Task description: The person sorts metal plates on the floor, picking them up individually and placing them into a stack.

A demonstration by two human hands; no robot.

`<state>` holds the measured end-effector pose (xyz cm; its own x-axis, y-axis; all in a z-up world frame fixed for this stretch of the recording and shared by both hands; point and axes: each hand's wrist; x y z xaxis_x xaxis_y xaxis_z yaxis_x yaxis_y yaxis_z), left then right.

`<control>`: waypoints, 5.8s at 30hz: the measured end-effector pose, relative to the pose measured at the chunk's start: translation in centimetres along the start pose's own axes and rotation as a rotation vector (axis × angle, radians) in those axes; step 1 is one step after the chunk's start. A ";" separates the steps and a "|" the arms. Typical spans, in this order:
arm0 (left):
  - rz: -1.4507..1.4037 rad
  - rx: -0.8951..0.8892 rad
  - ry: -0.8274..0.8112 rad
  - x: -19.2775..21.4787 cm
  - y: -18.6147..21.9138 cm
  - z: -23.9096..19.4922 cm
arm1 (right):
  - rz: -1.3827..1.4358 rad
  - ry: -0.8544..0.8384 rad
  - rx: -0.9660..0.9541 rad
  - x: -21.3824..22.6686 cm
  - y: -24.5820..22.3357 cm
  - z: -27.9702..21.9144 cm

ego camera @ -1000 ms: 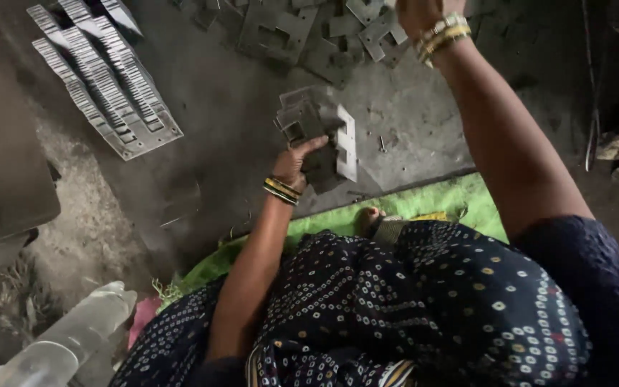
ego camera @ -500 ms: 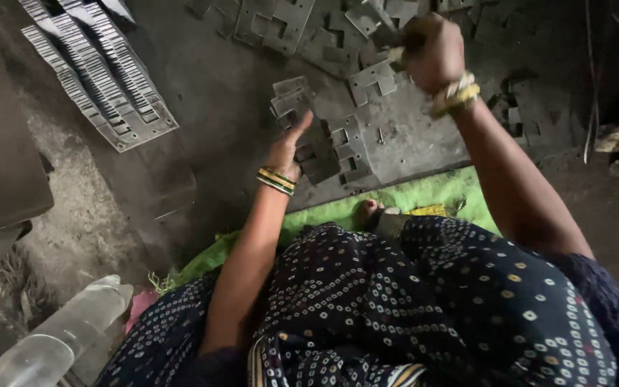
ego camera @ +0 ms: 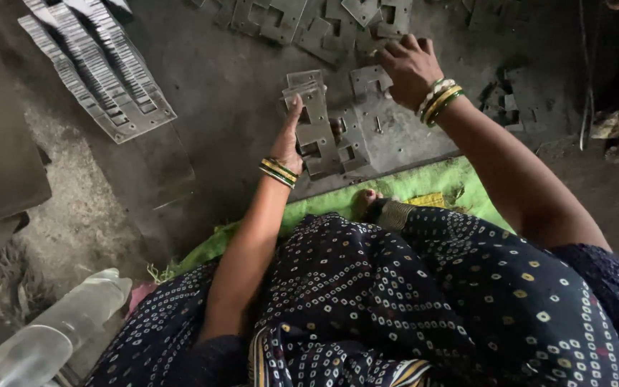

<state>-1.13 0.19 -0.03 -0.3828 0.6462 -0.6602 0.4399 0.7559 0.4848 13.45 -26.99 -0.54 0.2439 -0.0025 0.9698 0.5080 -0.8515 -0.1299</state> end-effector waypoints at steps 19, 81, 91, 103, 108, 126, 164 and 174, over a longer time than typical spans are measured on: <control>-0.040 -0.163 0.047 5.0 -4.0 1.9 | 0.718 -0.090 -0.151 5.6 -3.6 -4.0; 0.123 -0.511 0.307 5.8 -2.9 4.7 | 0.509 0.081 -0.170 9.5 -4.7 4.2; -0.231 -0.212 -0.023 2.8 -1.2 1.8 | 0.345 0.334 -0.284 -3.3 6.8 7.6; -0.174 -0.133 0.003 1.6 -0.7 1.2 | 0.204 0.126 -0.437 -1.5 3.8 5.8; -0.166 -0.207 -0.078 3.1 -1.6 1.9 | 0.407 0.029 -0.454 -0.5 4.0 5.7; -0.106 -0.316 0.077 6.3 -1.0 2.7 | -0.153 0.251 0.299 2.5 -2.4 11.4; -0.181 -0.201 -0.117 10.3 -6.0 4.2 | 0.024 0.667 0.188 17.1 -9.4 -2.3; -0.140 -0.174 -0.075 6.9 -3.7 1.6 | -0.039 0.331 -0.061 15.7 -8.0 -3.0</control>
<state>-4.10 1.67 -7.27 -0.3661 0.5291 -0.7655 0.2378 0.8485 0.4727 10.78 -21.80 16.32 -0.0613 -0.1309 0.9895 0.4586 -0.8842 -0.0886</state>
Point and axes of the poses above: each hand's wrist, its own z-axis towards the middle knuckle, its own x-axis out of the back of the hand, y = z × x, and after that the axes turned 10 degrees about -x, right-handed
